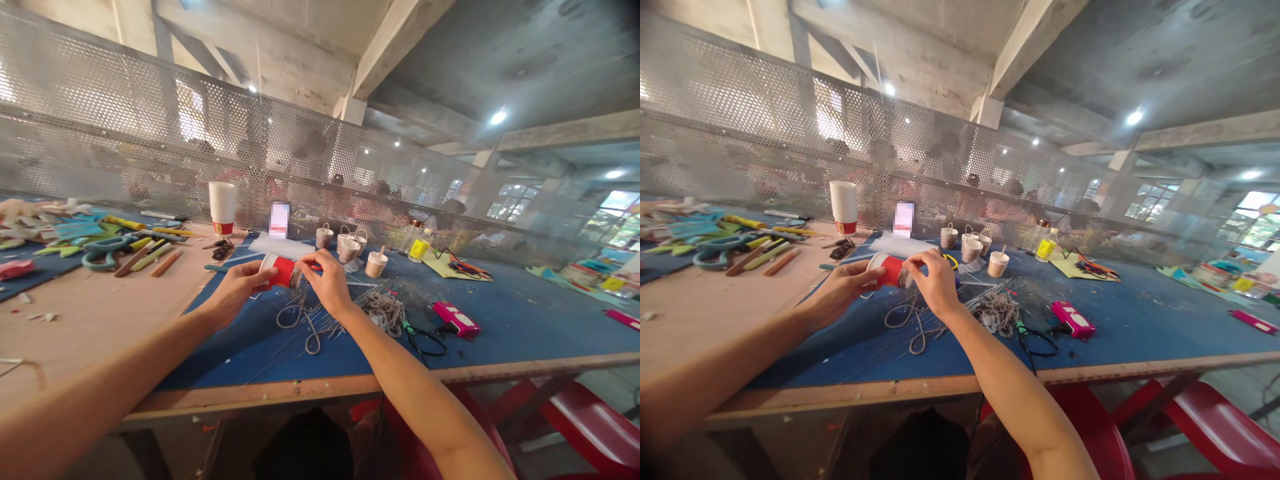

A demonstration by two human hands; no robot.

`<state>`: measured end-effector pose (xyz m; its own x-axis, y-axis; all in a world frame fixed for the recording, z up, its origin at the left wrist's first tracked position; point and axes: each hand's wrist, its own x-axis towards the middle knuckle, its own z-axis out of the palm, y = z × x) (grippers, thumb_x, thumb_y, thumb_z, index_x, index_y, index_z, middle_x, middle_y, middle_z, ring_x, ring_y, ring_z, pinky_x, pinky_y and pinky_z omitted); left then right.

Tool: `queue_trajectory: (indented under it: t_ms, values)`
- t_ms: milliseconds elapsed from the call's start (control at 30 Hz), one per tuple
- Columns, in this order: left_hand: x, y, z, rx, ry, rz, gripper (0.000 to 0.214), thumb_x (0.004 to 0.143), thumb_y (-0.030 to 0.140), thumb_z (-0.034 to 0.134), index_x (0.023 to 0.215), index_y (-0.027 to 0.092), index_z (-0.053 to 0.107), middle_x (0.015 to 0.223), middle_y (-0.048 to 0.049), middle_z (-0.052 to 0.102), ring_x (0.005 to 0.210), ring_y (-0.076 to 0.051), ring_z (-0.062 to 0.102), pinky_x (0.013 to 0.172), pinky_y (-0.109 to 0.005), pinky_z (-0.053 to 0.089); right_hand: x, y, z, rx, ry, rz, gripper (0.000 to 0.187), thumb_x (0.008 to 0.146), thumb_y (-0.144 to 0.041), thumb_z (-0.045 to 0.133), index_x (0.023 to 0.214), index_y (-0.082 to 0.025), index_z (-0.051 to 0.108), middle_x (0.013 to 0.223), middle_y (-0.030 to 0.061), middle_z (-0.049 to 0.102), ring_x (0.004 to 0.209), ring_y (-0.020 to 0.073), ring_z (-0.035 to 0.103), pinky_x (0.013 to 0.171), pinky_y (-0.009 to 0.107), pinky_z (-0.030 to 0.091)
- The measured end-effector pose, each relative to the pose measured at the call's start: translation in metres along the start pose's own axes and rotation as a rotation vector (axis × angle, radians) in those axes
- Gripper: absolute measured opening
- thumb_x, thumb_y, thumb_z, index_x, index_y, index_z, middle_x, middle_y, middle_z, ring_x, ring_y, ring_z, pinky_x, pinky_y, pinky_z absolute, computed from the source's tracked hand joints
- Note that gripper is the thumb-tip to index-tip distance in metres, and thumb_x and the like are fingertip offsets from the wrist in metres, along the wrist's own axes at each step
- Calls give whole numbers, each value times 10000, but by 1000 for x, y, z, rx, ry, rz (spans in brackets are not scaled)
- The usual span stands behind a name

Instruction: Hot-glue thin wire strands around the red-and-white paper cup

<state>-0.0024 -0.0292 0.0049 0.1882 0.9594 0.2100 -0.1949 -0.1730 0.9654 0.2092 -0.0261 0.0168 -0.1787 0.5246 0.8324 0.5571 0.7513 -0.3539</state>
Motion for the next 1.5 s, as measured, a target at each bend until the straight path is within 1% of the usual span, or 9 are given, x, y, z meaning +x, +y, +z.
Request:
queue_trajectory:
  t_ms: [100, 233, 533, 733, 933, 1133, 1500]
  values:
    - [0, 0, 0, -8, -16, -3, 190, 738, 393, 882, 824, 230, 833, 856, -38, 796, 782, -175, 666, 749, -279, 491, 0, -1, 0, 1, 11, 10, 127, 983, -307, 670, 902, -220, 715, 911, 31, 684, 874, 175, 681, 857, 304, 542]
    - [-1, 0, 0, -10, -34, -4, 192, 744, 393, 877, 837, 230, 837, 875, -47, 805, 796, -189, 677, 767, -295, 498, 0, -2, -1, 5, 13, 18, 133, 983, -307, 671, 893, -219, 715, 917, 29, 672, 875, 169, 675, 862, 299, 538]
    - [-2, 2, 2, 35, -19, 21, 236, 719, 411, 881, 843, 216, 839, 897, -76, 805, 777, -213, 683, 734, -324, 498, -1, -3, -2, -37, -21, 83, 140, 995, -317, 649, 903, -239, 719, 950, 39, 691, 940, 185, 686, 900, 308, 546]
    - [-2, 2, 1, 47, -39, 31, 249, 738, 424, 868, 872, 216, 838, 925, -80, 806, 810, -227, 692, 761, -333, 510, 1, -3, -3, -7, -10, 75, 126, 981, -300, 671, 883, -232, 713, 934, 32, 685, 898, 173, 684, 882, 298, 550]
    - [-3, 3, 1, 45, -34, 31, 269, 723, 430, 881, 878, 214, 842, 922, -79, 805, 806, -223, 686, 753, -329, 510, 2, -2, -2, 22, 1, 67, 121, 966, -272, 687, 860, -220, 713, 914, 27, 680, 863, 165, 677, 860, 291, 550]
    - [0, -1, -2, 55, -47, 38, 238, 737, 442, 874, 854, 238, 841, 891, -56, 800, 787, -207, 676, 738, -316, 499, 2, 0, -2, 26, -4, 89, 115, 961, -281, 694, 864, -224, 721, 914, 25, 683, 873, 166, 680, 868, 288, 549]
    - [-1, -3, -2, 58, -67, 38, 244, 755, 442, 862, 856, 221, 836, 872, -57, 798, 760, -199, 674, 732, -308, 480, 3, -1, -4, 20, -9, 111, 102, 941, -259, 713, 847, -221, 726, 901, 21, 685, 866, 167, 683, 866, 280, 547]
